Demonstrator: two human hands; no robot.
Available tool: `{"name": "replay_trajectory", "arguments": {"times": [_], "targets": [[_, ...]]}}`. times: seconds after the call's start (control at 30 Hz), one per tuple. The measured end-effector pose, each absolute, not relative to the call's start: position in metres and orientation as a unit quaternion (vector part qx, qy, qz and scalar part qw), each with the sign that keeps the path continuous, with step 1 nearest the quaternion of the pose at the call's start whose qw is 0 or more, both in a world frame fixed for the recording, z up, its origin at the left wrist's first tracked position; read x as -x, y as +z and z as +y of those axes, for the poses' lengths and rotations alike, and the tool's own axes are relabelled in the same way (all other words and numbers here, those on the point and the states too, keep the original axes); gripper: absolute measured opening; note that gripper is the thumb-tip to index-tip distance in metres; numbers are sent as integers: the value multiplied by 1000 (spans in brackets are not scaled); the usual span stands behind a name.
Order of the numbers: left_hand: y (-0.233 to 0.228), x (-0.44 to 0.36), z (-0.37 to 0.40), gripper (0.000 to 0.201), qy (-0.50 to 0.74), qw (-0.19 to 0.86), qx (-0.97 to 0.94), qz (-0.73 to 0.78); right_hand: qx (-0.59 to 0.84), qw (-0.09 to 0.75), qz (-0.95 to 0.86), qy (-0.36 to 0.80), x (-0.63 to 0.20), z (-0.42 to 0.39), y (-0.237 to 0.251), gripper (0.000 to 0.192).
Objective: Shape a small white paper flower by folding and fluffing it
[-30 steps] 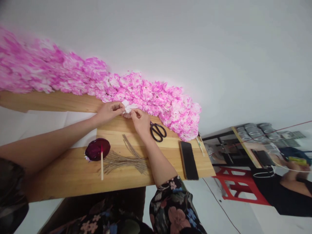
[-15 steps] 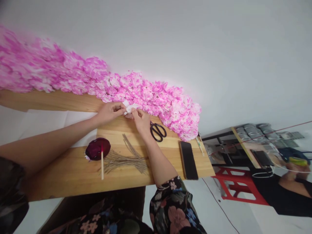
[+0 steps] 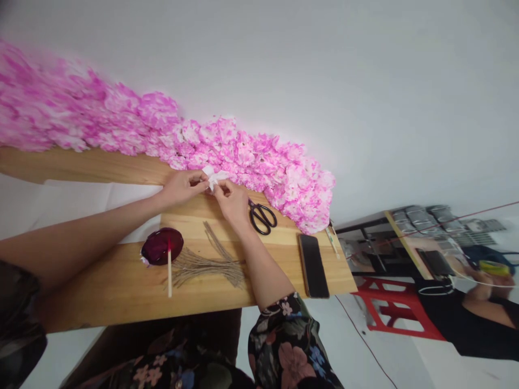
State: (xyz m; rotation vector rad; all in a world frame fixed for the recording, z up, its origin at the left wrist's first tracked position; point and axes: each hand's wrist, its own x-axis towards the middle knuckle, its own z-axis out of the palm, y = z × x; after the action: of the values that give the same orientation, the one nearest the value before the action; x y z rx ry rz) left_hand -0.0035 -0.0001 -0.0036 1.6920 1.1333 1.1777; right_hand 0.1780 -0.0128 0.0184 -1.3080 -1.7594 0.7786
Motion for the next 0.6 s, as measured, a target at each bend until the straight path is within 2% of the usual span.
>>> {"name": "replay_trajectory", "arguments": {"times": [0.17, 0.37, 0.6], "targets": [[-6, 4, 6, 25, 489, 423, -628, 433, 507, 425, -662, 352, -183, -4, 14, 25], [-6, 5, 8, 24, 502, 462, -606, 409, 529, 431, -552, 479, -187, 3, 9, 39], [-2, 4, 2, 26, 488, 450, -637, 392, 498, 439, -645, 379, -183, -3, 15, 36]]}}
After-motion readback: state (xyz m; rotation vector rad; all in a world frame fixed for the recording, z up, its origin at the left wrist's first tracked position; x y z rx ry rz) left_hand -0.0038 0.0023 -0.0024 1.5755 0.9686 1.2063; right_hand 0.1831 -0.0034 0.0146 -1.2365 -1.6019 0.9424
